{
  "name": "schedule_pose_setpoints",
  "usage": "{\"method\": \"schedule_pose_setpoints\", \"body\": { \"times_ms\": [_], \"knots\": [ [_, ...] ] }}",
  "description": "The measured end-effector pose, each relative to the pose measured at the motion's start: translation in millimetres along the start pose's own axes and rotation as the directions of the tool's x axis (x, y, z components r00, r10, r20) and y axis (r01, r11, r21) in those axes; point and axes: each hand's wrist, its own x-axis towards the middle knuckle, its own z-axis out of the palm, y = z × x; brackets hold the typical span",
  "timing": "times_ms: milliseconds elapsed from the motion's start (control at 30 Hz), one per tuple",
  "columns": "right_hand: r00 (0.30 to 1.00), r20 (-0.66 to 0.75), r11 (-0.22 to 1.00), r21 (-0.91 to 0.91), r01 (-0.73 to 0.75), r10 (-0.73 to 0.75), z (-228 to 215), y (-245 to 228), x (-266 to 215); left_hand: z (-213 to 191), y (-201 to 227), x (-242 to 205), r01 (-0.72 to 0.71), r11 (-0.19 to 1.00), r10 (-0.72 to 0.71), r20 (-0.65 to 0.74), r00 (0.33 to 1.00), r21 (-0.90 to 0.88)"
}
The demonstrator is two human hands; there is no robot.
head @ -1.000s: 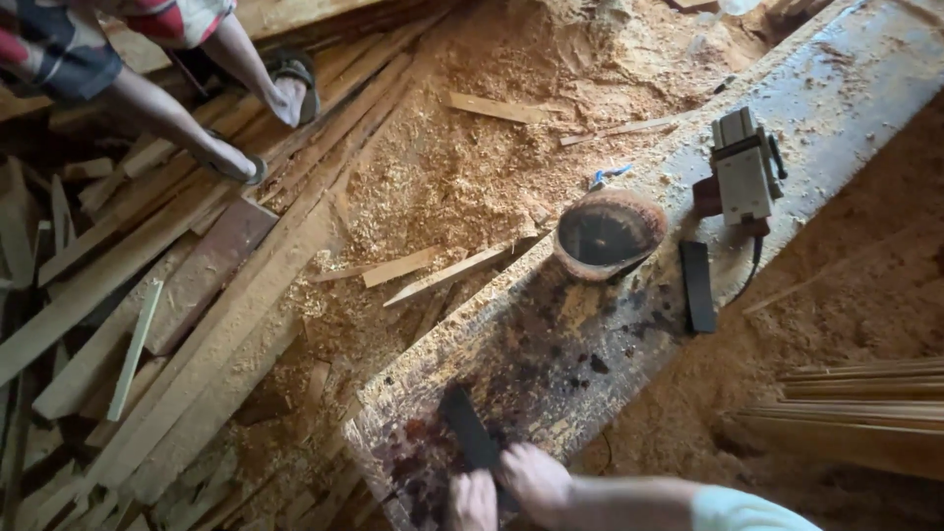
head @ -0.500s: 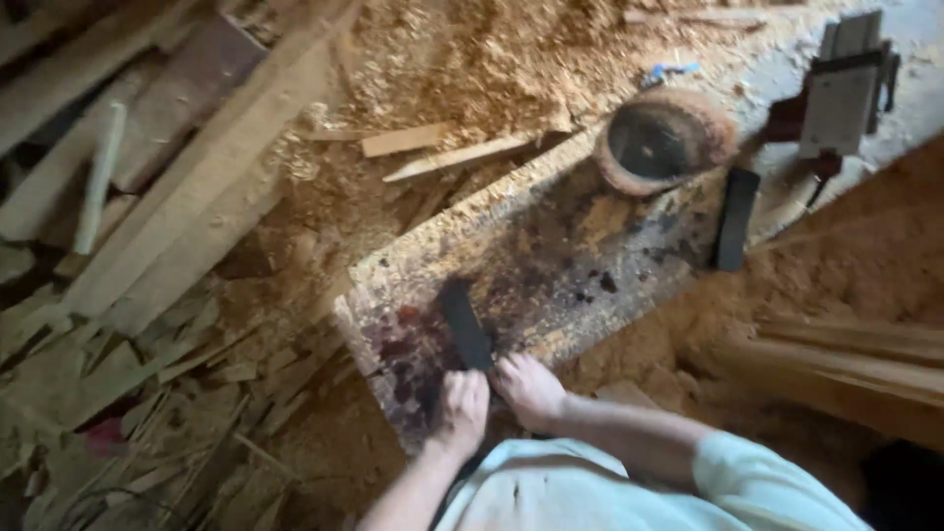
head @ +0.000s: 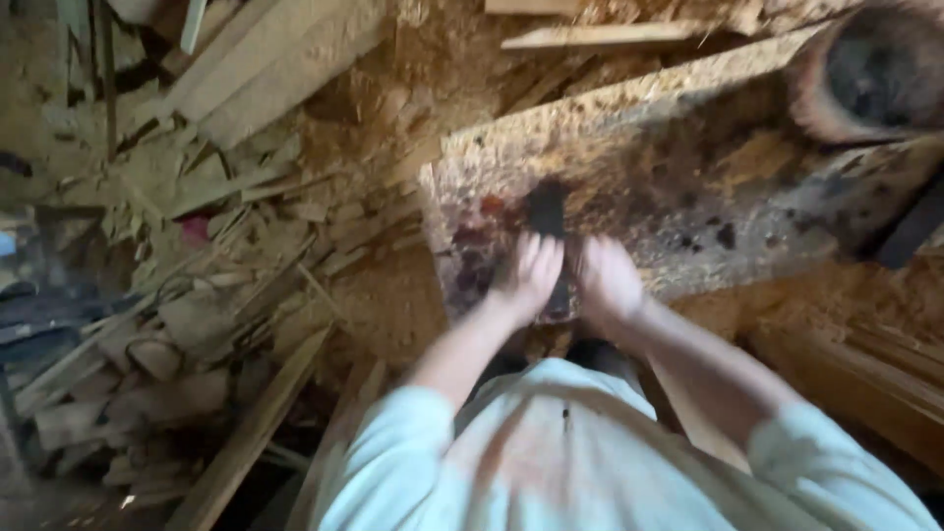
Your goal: The person holds a small black tool and rubs it against a sharpening stone on a wooden workbench. They repeatedly move the tool back and forth across the stone's surface to sharpen it.
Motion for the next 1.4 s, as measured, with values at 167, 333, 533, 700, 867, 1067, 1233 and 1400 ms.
{"method": "schedule_pose_setpoints", "body": {
  "times_ms": [167,333,533,700,867,1067,1233,1400],
  "knots": [
    [0.994,0.102,0.994,-0.099,0.052,-0.042,19.0,36.0,16.0,52.2,-23.1,6.8,-0.052,0.998,0.052,0.001,0.999,0.023],
    [0.978,0.206,0.999,0.006,0.042,-0.043,20.9,-14.1,-47.2,-3.3,23.5,-34.7,-0.040,0.989,0.062,0.148,0.987,-0.144],
    [0.995,0.079,0.988,-0.141,0.065,-0.054,35.1,50.3,17.3,67.1,-27.2,10.3,-0.039,0.999,0.039,-0.007,0.999,-0.008],
    [0.994,0.093,0.991,-0.117,0.072,-0.061,23.1,-11.9,-46.6,-20.6,26.7,-20.2,0.022,0.994,-0.015,0.065,0.998,-0.110],
    [0.994,0.054,0.996,-0.015,0.093,-0.092,41.1,18.9,13.7,70.0,-23.5,-40.6,0.084,0.988,-0.093,0.064,0.994,0.129],
    [0.992,-0.027,0.992,-0.022,0.126,-0.127,23.5,-23.1,-1.5,-21.4,0.3,-29.3,0.188,0.982,-0.189,0.085,0.978,0.015],
    [0.987,0.068,0.990,0.011,0.143,-0.143,48.3,-17.1,-11.3,-5.7,9.1,-42.6,0.228,0.973,-0.230,0.066,0.971,0.041],
    [0.999,0.017,0.997,0.067,0.035,-0.037,32.0,2.4,38.8,13.4,-35.6,-11.7,0.109,0.982,-0.117,0.049,0.992,0.153]
  ]
}}
